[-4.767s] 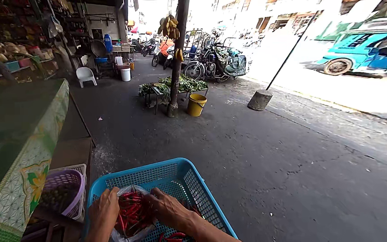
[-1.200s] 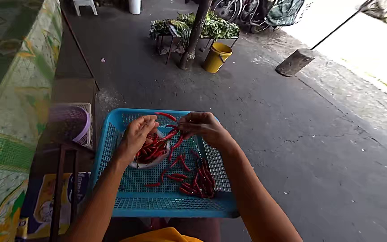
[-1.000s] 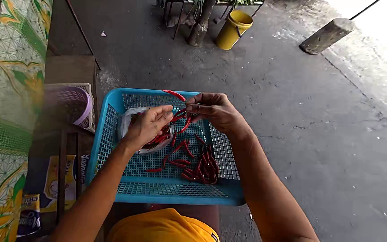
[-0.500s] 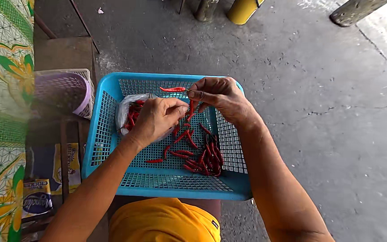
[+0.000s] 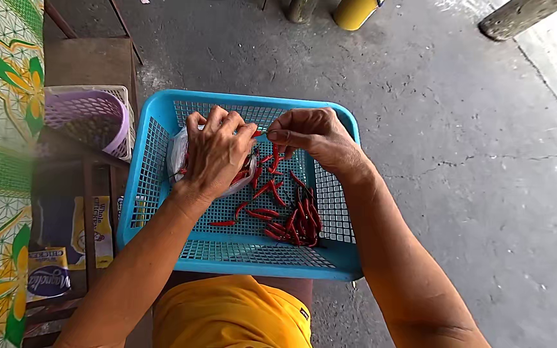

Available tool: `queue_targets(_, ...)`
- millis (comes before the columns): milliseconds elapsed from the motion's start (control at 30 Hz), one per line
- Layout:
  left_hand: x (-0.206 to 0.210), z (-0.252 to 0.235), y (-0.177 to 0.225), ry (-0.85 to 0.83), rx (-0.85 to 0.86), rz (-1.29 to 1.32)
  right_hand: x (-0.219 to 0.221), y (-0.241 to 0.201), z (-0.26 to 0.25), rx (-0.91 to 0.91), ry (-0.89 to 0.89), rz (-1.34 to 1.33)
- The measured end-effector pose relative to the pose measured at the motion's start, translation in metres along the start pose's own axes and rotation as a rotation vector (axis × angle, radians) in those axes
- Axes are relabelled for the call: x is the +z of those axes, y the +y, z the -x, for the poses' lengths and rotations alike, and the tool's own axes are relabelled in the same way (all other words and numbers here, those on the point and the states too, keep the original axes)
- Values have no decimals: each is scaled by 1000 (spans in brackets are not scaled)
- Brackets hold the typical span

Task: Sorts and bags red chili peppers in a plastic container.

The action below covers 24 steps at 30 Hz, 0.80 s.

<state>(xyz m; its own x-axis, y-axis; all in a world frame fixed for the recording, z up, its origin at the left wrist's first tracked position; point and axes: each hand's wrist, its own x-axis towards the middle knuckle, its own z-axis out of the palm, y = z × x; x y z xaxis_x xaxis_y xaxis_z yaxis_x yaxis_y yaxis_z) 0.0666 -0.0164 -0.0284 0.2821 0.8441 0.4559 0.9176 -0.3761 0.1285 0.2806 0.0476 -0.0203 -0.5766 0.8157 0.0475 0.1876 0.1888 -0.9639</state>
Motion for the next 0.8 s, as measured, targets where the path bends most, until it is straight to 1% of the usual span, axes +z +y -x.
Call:
queue_targets(100, -3, 0, -4, -50, -31, 7, 1, -1, -1, 10, -1, -5)
queue_targets(200, -13, -1, -12, -112, -147, 52, -4, 5, -2, 50, -42, 149)
queue_targets(267, -21, -2, -17, -154, -243, 79, -8, 10, -1, 112, -113, 284)
queue_targets(333, -25, -1, -21, -188, -308, 90, -9, 11, 1, 195, -221, 339)
queue_targets(400, -26, -1, -23, -201, -330, 81, -6, 8, 1, 268, -305, 379)
queue_targets(467, -26, -1, -22, -224, -346, 66, -1, 4, 0, 311, -340, 415)
queue_targets(567, -27, -2, -19, -282, -366, 54, 10, 5, -1, 289, -340, 512)
queue_targets(667, -31, -1, -17, -380, -382, 29, 16, 7, -4, 271, -381, 599)
queue_targets(733, -35, -1, -16, -488, -386, 13, 13, 12, -3, 210, -382, 615)
queue_targets(800, -35, -1, -18, -580, -376, -16, 6, 13, 0, 122, -343, 619)
